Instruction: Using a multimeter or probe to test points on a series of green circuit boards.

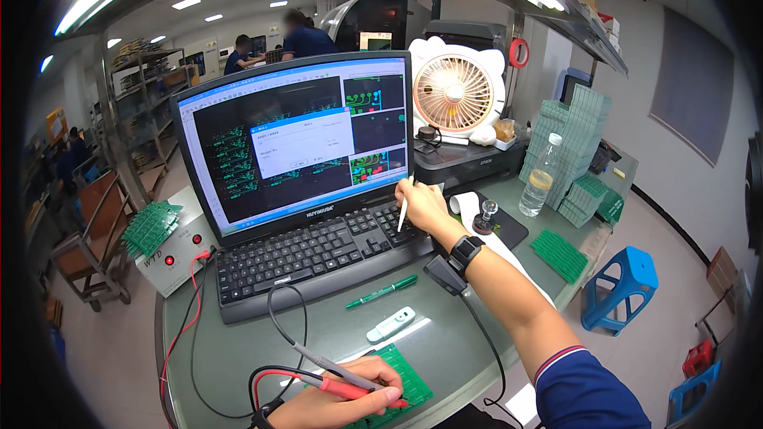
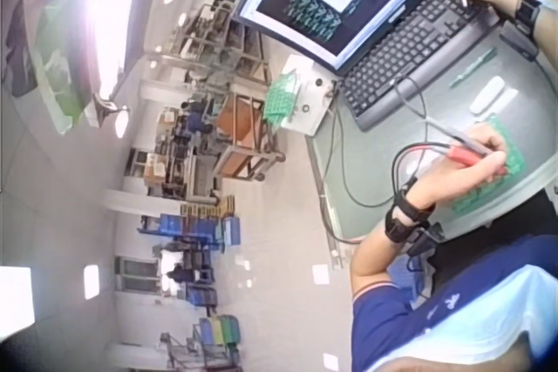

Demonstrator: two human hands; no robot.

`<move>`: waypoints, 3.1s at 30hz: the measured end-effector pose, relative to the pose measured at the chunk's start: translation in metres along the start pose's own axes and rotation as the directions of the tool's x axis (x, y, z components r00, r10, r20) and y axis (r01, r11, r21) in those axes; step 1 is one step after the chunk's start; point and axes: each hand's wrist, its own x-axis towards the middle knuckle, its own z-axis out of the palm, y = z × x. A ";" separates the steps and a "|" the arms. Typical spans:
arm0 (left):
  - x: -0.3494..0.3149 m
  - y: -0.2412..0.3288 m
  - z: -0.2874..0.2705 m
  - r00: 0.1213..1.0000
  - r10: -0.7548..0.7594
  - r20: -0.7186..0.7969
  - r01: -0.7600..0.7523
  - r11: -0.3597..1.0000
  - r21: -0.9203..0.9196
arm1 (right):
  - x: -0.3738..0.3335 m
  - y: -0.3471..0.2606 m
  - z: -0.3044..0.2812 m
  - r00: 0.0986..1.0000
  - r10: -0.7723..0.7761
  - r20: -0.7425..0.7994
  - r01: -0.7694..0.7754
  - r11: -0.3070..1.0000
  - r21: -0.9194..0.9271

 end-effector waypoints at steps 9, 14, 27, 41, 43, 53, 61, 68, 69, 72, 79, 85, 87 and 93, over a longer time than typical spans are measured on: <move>-0.001 -0.005 -0.001 0.999 -0.048 0.002 0.048 0.999 0.022 | -0.008 -0.017 0.010 0.993 -0.097 0.075 0.091 0.993 0.076; 0.000 -0.006 0.000 0.998 0.047 0.036 -0.046 0.998 -0.031 | 0.002 -0.002 0.015 0.998 0.038 0.054 -0.042 0.995 0.085; -0.001 -0.009 -0.002 0.999 0.019 0.034 -0.021 0.999 0.042 | -0.044 0.004 0.012 0.953 0.301 0.038 -0.303 0.950 0.070; 0.000 -0.002 0.010 0.994 0.023 -0.110 -0.018 0.999 0.039 | -0.050 -0.003 0.009 0.959 0.270 -0.080 -0.271 0.963 -0.003; 0.001 -0.002 0.009 0.994 0.043 -0.100 -0.037 0.998 0.060 | -0.049 -0.011 0.008 0.960 0.247 -0.131 -0.253 0.967 -0.029; 0.001 -0.002 0.010 0.992 0.069 -0.106 -0.063 0.996 0.065 | -0.056 -0.037 0.001 0.951 0.041 -0.306 0.010 0.986 0.164; 0.003 0.000 0.010 0.991 0.112 -0.073 -0.105 0.990 0.098 | -0.053 -0.033 -0.002 0.974 0.132 -0.183 -0.091 0.972 0.218; -0.001 -0.001 0.005 0.995 -0.019 -0.102 0.021 1.000 0.017 | -0.038 -0.007 -0.032 0.997 0.056 -0.052 -0.021 0.857 0.515; 0.000 -0.001 0.005 0.996 -0.013 -0.089 0.014 1.000 0.015 | -0.037 -0.006 -0.033 0.998 0.055 0.041 -0.068 0.862 0.503; 0.001 -0.002 0.004 0.997 0.003 -0.076 0.000 0.999 0.042 | -0.037 -0.006 -0.031 0.991 -0.014 0.131 -0.040 0.916 0.400; 0.001 -0.003 0.001 0.999 0.001 -0.049 0.001 0.999 0.037 | -0.036 -0.014 -0.017 0.982 -0.105 0.159 0.091 0.991 0.095; 0.000 -0.003 0.002 0.998 -0.008 -0.061 0.010 1.000 0.024 | -0.022 -0.024 -0.003 0.974 -0.183 0.132 0.161 0.973 0.166; 0.000 -0.003 0.002 0.999 -0.014 -0.051 0.015 1.000 0.013 | -0.015 -0.024 0.004 0.972 -0.174 0.155 0.142 0.969 0.200; 0.000 -0.004 0.001 0.999 0.004 -0.042 -0.003 1.000 0.015 | -0.006 -0.003 0.005 0.993 0.069 -0.099 -0.064 0.997 0.051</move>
